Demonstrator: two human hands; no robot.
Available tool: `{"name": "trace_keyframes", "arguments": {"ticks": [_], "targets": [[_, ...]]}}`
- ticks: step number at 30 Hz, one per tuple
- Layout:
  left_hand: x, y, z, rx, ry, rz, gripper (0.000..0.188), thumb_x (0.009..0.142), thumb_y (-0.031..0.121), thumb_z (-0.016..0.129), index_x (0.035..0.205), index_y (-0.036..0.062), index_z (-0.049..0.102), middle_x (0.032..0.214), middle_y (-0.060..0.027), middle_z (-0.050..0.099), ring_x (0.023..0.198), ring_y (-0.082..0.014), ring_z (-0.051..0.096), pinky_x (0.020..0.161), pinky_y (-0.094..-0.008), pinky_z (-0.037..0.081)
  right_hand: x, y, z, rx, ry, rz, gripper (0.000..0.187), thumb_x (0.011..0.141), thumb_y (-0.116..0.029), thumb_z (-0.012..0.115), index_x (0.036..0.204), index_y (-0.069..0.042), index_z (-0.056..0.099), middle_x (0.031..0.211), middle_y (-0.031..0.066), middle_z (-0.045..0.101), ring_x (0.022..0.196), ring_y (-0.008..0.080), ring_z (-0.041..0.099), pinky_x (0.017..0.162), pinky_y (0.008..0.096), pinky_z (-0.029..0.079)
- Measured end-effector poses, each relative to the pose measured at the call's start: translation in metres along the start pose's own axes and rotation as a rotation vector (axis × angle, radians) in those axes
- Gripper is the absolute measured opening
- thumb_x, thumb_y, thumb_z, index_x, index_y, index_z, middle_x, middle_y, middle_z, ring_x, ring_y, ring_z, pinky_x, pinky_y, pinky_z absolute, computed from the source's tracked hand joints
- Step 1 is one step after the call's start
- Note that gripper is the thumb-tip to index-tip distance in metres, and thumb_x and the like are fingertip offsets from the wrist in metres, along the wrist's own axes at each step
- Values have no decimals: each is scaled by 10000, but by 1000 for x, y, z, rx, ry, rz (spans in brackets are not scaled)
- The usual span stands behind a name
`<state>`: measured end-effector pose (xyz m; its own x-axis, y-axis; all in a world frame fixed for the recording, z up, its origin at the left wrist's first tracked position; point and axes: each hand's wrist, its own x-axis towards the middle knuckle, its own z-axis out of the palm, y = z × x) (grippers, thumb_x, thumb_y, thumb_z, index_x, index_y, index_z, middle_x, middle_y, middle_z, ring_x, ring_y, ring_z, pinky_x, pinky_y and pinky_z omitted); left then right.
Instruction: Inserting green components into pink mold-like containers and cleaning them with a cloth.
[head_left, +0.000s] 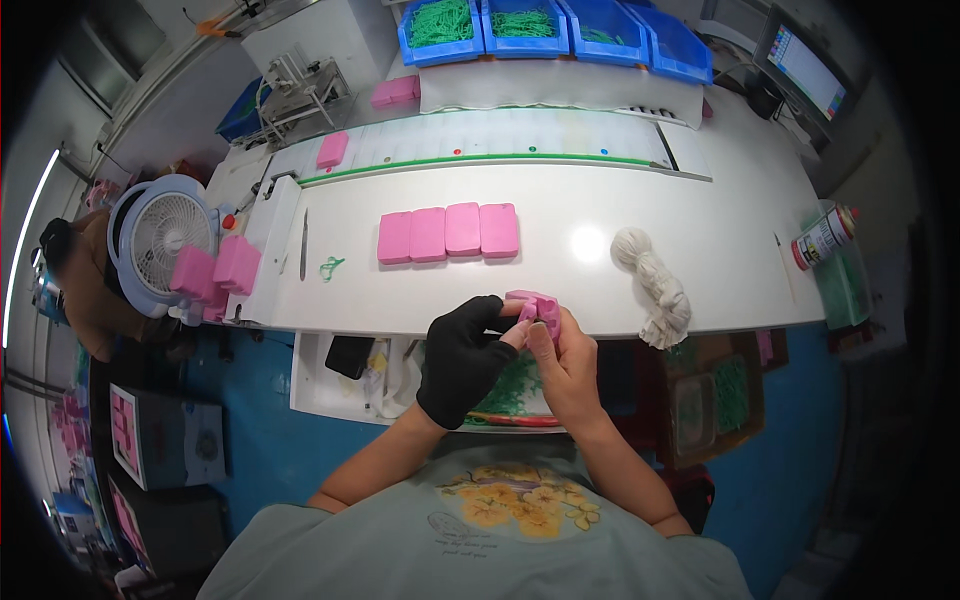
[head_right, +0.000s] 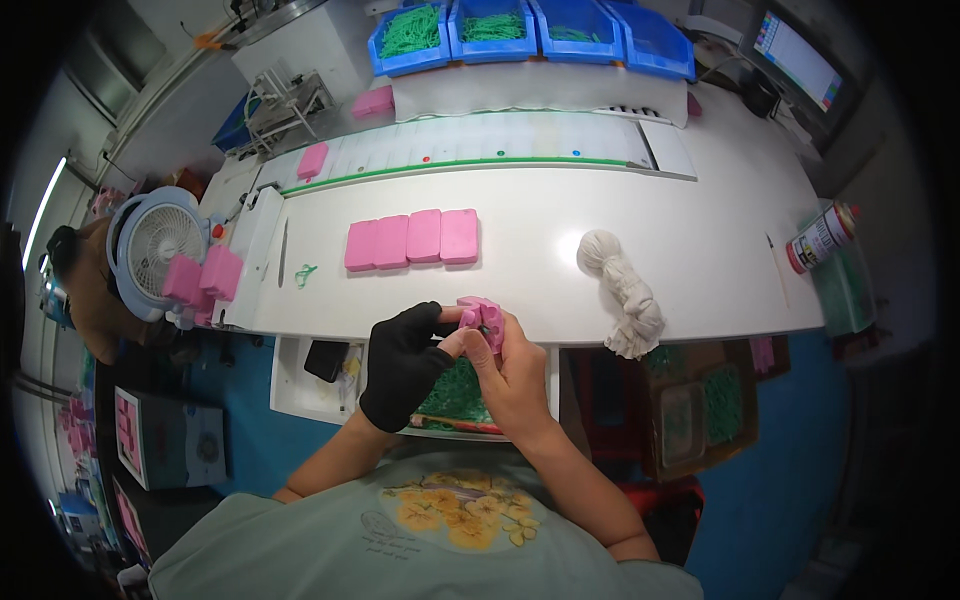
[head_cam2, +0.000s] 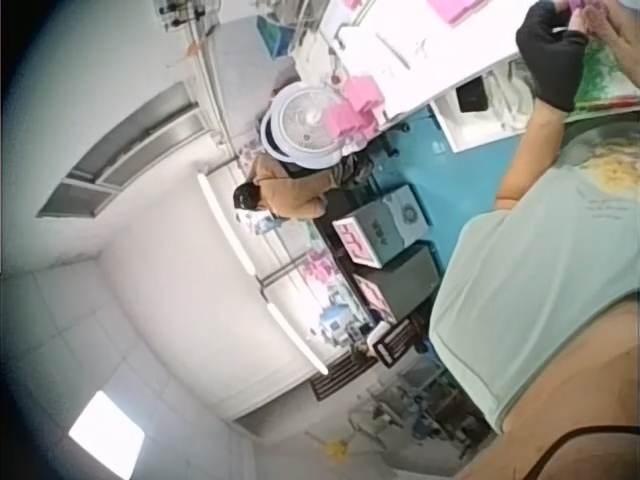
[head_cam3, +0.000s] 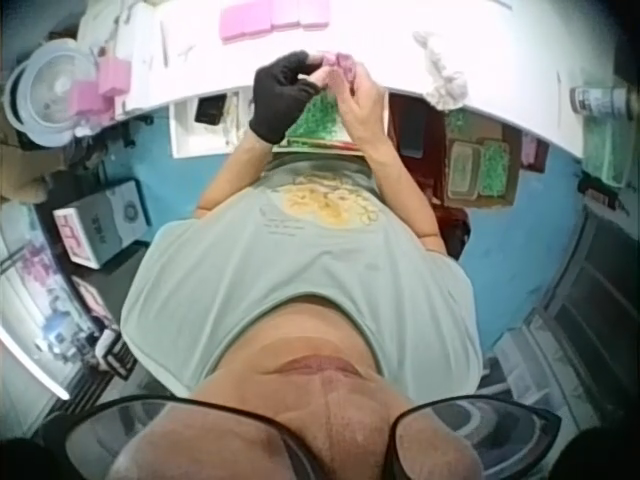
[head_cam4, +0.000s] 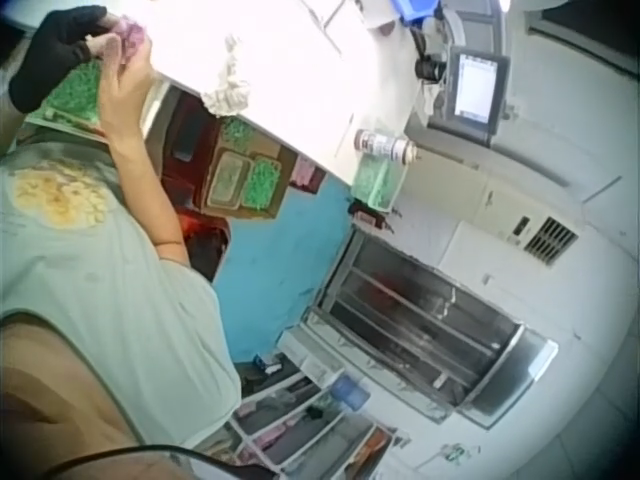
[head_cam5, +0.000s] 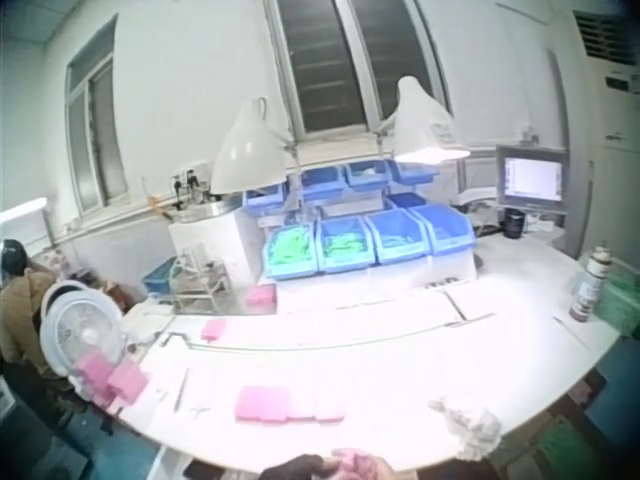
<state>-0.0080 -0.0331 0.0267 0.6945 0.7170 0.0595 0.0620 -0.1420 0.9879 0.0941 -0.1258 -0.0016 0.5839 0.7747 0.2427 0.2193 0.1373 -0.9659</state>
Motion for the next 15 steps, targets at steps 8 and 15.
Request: {"name": "trace_keyframes", "arguments": {"ticks": [8, 15], "targets": [[-3, 3, 11, -124, 22, -31, 196, 861, 68, 696, 1038, -15, 695, 851, -48, 695, 747, -58, 597, 656, -212, 493, -2, 10, 1, -32, 140, -29, 309, 1008, -193, 492, 1177, 54, 564, 851, 145, 699, 768, 162, 685, 674, 293, 528], [-2, 11, 6, -85, -28, -78, 224, 867, 69, 679, 1078, -5, 678, 847, -25, 678, 734, -56, 588, 640, -203, 474, -5, 19, -3, -11, 170, -9, 269, 999, -125, 457, 1167, 58, 560, 835, 139, 689, 763, 161, 681, 672, 286, 531]]}}
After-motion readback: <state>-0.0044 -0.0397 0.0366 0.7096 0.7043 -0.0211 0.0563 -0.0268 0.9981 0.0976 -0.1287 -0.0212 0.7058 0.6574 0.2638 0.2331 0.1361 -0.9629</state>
